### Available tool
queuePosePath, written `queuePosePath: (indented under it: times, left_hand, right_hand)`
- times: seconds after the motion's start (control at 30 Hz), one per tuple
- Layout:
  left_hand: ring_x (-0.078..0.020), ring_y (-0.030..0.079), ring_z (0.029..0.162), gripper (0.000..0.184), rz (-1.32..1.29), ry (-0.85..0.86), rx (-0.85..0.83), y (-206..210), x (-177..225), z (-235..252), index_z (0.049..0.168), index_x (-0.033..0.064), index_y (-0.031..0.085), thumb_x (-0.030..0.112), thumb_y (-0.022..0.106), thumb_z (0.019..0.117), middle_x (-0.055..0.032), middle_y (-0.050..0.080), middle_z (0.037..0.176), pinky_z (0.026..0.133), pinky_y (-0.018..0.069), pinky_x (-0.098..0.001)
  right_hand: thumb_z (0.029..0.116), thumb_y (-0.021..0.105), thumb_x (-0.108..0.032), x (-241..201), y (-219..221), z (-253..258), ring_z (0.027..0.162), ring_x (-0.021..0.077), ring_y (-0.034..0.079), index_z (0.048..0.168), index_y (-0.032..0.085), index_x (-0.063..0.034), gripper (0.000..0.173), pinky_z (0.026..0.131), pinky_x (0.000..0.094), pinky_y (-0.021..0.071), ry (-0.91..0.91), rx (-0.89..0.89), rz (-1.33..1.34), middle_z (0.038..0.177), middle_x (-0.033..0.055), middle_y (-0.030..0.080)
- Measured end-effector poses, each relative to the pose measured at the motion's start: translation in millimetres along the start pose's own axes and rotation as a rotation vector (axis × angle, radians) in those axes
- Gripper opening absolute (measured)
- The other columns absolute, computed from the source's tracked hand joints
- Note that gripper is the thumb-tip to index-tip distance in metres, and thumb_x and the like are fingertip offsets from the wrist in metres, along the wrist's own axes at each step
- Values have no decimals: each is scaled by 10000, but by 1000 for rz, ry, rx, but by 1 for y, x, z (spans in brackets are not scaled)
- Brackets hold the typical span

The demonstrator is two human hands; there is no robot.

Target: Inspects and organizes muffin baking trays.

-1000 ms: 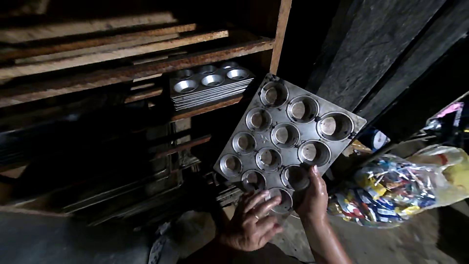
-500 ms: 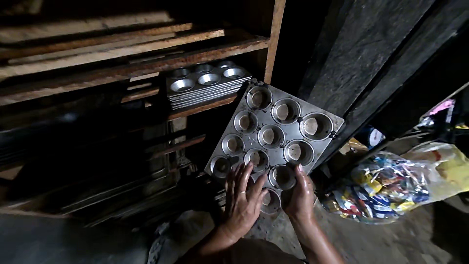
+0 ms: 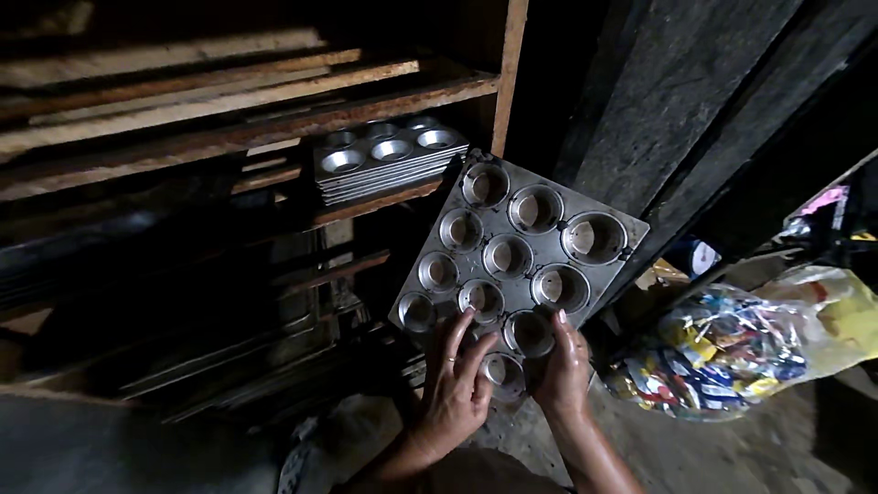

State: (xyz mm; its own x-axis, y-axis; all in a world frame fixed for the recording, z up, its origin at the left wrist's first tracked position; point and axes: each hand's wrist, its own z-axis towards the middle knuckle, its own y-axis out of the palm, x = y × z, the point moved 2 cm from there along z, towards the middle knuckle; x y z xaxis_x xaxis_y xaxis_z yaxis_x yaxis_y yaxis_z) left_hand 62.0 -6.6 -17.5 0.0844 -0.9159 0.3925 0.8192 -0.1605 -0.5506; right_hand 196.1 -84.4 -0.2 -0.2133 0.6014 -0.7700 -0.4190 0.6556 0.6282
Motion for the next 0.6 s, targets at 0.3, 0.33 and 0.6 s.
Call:
queuePosePath:
  times: [0.3, 0.33, 0.6]
  left_hand:
    - [-372, 402, 1444, 662, 177, -86, -39, 1, 14, 7, 1400, 229, 564, 453, 775, 813, -225, 434, 1541, 1145, 327, -571]
    - [-373, 402, 1445, 646, 179, -82, -38, 2, 14, 6, 1403, 230, 562, 431, 765, 823, -226, 433, 1542, 1149, 326, -570]
    - [-289, 362, 1474, 512, 171, -30, -18, 4, 13, -3, 1391, 268, 537, 310, 640, 891, -153, 433, 1547, 1202, 291, -470]
  right_hand:
    - [1051, 394, -216, 2, -2, -8, 779, 71, 732, 875, 725, -128, 386, 727, 274, 624, 39, -33, 37, 828, -9, 761]
    - [1048, 405, -217, 2, -2, -8, 784, 74, 734, 878, 727, -129, 375, 734, 276, 625, 36, -37, 42, 834, -8, 763]
    - [1054, 395, -226, -3, -5, -11, 786, 73, 731, 883, 715, -125, 377, 739, 282, 626, 18, -32, 42, 830, -4, 758]
